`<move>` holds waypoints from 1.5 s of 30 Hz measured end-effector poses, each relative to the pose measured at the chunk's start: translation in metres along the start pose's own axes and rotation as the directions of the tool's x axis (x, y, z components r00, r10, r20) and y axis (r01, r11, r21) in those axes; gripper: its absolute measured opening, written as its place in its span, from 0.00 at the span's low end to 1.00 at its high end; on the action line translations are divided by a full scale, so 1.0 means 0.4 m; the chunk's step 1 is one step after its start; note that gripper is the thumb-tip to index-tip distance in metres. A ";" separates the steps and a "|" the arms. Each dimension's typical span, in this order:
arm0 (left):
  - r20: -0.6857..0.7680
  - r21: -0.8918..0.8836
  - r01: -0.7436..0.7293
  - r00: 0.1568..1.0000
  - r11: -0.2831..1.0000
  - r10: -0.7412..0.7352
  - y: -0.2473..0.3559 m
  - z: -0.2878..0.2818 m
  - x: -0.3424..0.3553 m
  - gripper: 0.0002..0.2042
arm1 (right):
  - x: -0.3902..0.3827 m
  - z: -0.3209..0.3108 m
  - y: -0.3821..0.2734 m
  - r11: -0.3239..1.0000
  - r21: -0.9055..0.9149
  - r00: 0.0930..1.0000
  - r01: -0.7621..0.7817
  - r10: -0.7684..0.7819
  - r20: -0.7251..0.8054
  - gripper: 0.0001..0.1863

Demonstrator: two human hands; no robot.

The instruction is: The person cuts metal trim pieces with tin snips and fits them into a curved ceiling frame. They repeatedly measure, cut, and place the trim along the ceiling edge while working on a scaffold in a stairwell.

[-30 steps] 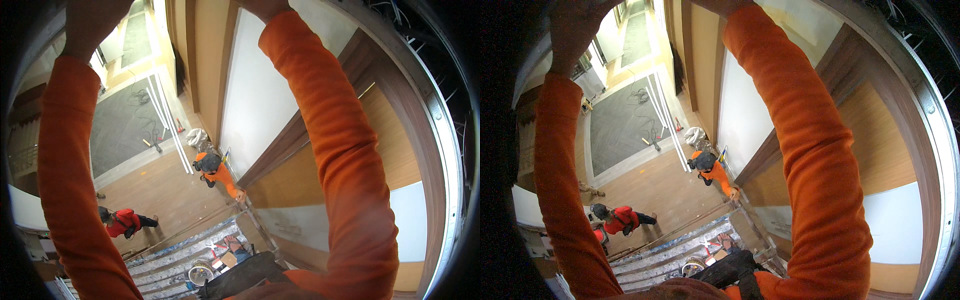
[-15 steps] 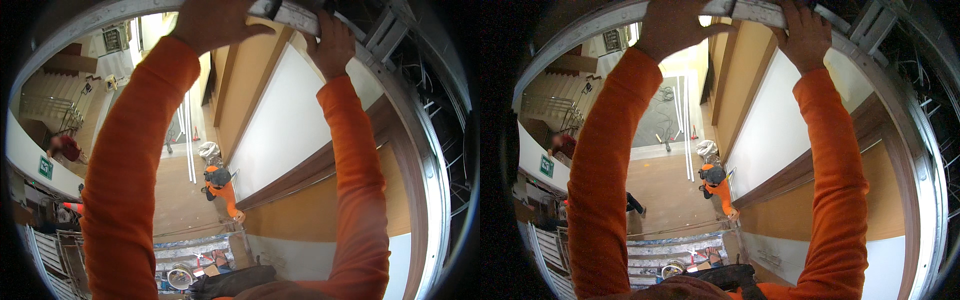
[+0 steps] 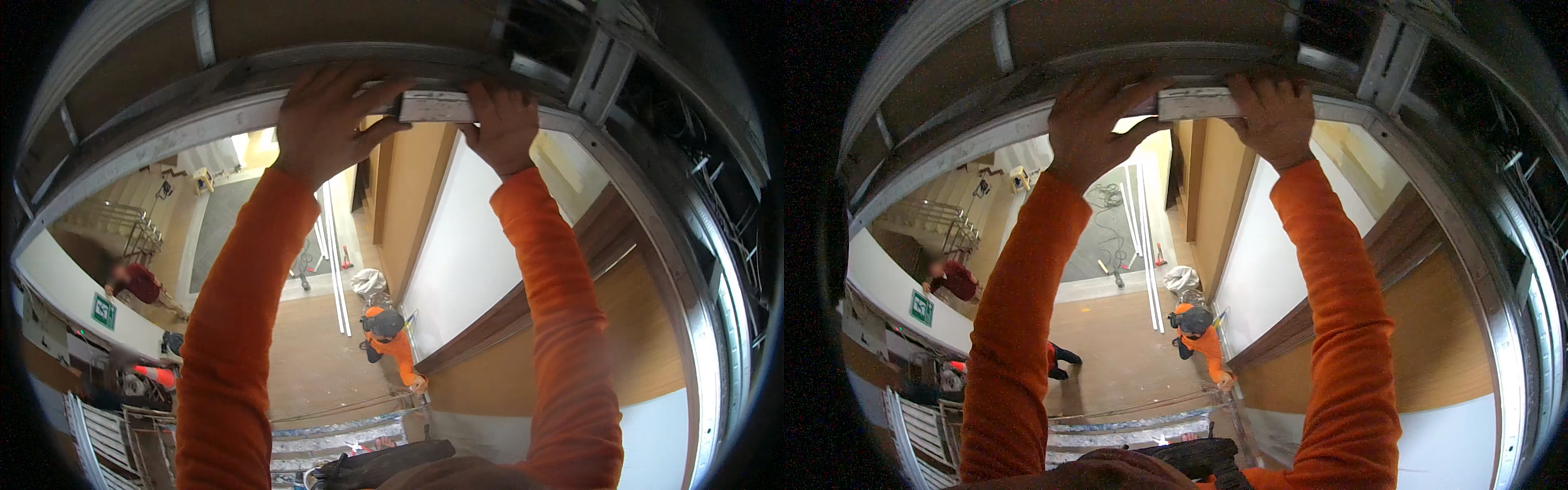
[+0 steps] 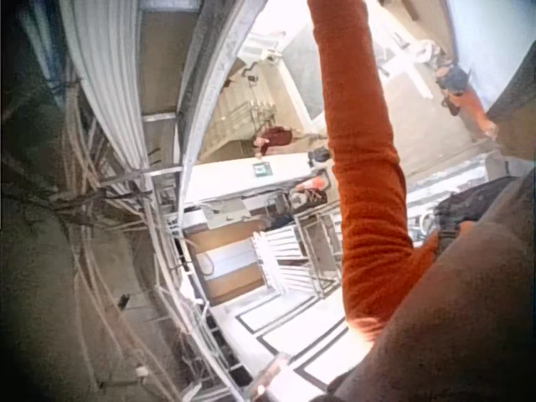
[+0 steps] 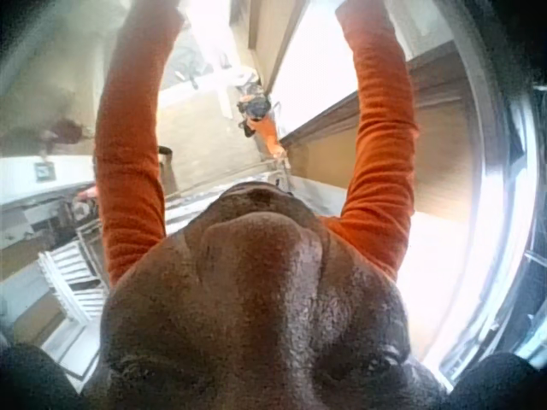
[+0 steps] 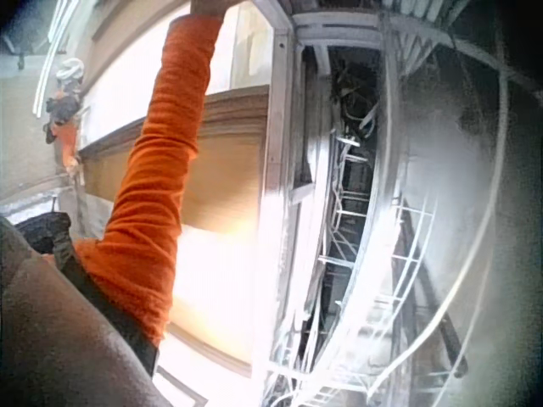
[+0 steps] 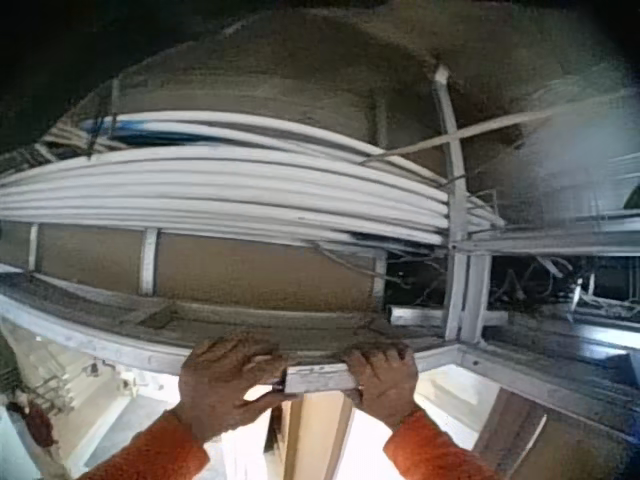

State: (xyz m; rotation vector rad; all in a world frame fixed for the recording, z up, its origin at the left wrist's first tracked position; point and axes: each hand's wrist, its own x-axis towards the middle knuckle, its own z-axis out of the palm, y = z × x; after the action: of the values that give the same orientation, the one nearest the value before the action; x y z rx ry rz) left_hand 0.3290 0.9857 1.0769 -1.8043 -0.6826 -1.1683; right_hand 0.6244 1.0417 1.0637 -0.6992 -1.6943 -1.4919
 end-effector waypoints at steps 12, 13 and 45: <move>0.012 0.052 -0.162 0.987 0.985 0.162 -0.033 0.024 -0.014 0.24 | -0.014 -0.029 0.040 0.974 0.202 0.994 -0.100 0.088 0.063 0.31; 0.021 0.005 -0.091 0.996 0.996 0.090 -0.028 0.027 -0.019 0.25 | -0.035 -0.033 0.082 0.967 0.224 0.990 -0.123 0.104 0.092 0.31; 0.009 0.023 -0.361 0.933 0.932 0.361 -0.123 0.051 -0.054 0.24 | -0.104 0.042 0.070 0.970 0.218 0.988 -0.111 0.132 -0.084 0.31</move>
State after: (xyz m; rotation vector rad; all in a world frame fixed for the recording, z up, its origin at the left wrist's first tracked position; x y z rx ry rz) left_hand 0.2902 1.0275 1.0712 -1.8176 -0.3431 -0.9038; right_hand 0.6671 1.0662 1.0448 -0.5938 -1.6744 -1.2192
